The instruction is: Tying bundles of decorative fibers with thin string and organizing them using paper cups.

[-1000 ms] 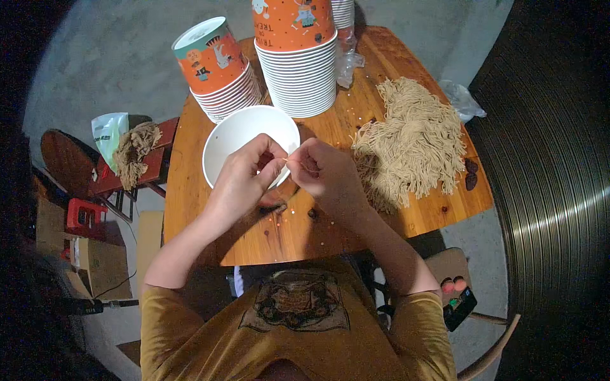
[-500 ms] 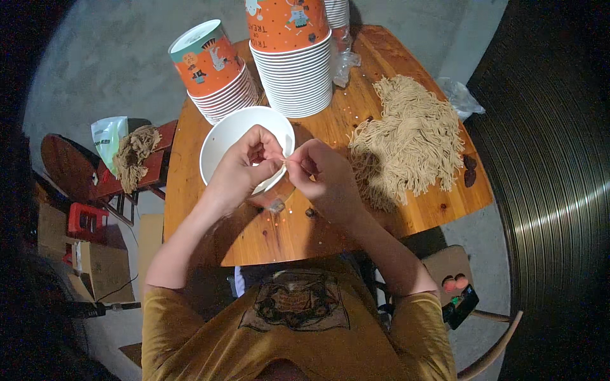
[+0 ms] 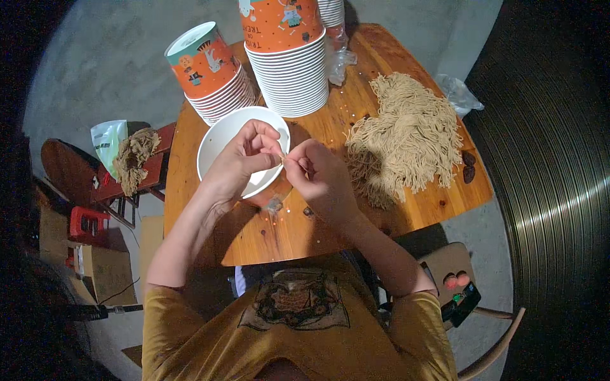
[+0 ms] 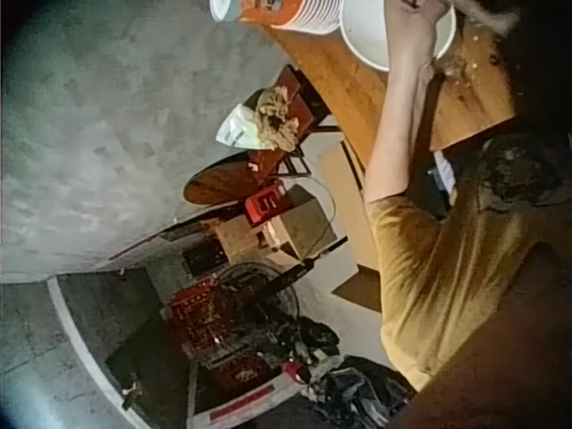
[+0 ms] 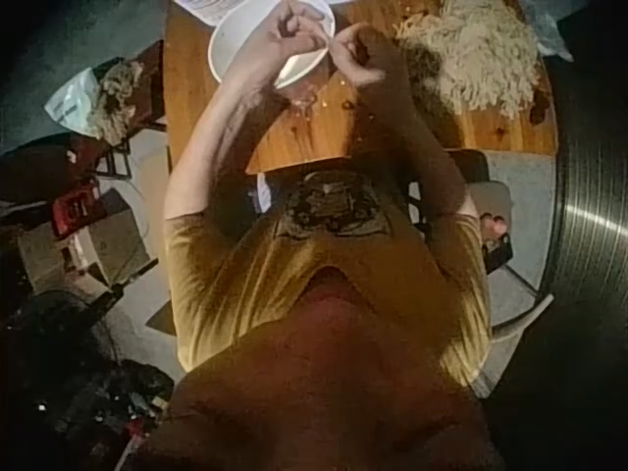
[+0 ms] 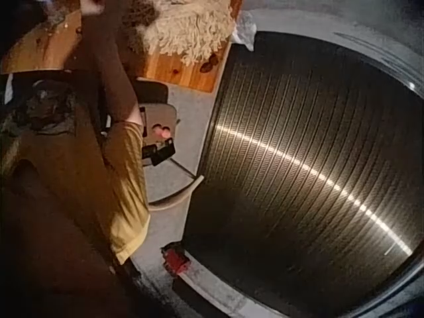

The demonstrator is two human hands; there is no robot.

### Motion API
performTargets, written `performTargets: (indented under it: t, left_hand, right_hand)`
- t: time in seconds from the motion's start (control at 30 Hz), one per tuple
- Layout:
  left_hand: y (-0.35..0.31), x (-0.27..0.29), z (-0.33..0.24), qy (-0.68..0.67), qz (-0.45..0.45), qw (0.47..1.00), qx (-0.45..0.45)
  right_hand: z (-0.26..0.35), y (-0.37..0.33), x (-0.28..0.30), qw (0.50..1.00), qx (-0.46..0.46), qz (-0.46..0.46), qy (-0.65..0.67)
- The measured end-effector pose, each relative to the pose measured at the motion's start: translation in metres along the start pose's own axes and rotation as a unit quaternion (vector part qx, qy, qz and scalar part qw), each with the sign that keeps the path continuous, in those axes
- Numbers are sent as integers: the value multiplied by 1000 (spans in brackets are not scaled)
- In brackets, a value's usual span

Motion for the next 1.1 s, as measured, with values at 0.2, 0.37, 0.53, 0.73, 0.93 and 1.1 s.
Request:
performTargets:
  t: [0.2,0.37,0.53,0.73,0.93,1.1]
  left_hand:
    - [1,3,0,-20,21,999,19]
    - [3,4,2,-58,14,997,55]
    - [1,5,3,-25,-11,998,59]
    - [0,3,3,-3,-20,999,39]
    - [-1,-1,0,86,-20,996,-30]
    - [-1,-3,2,74,-22,996,-46]
  right_hand:
    - [-8,2,-2,999,5,8,32]
    - [-11,0,-2,999,38,-3,21]
    - [7,2,3,964,230,-45,-124]
    - [16,3,10,886,378,-30,-266]
    - [19,10,6,890,355,10,-287]
    - [4,31,5,984,17,121,-130]
Point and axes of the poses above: each hand's wrist, its own y-axis towards the middle knuckle, its own x-axis out of the back of the hand, z = x × y, the point moved 3 cm from there along y, towards the middle knuckle, and after that the axes turned 11 degrees about -z, right-handed, at the moved point
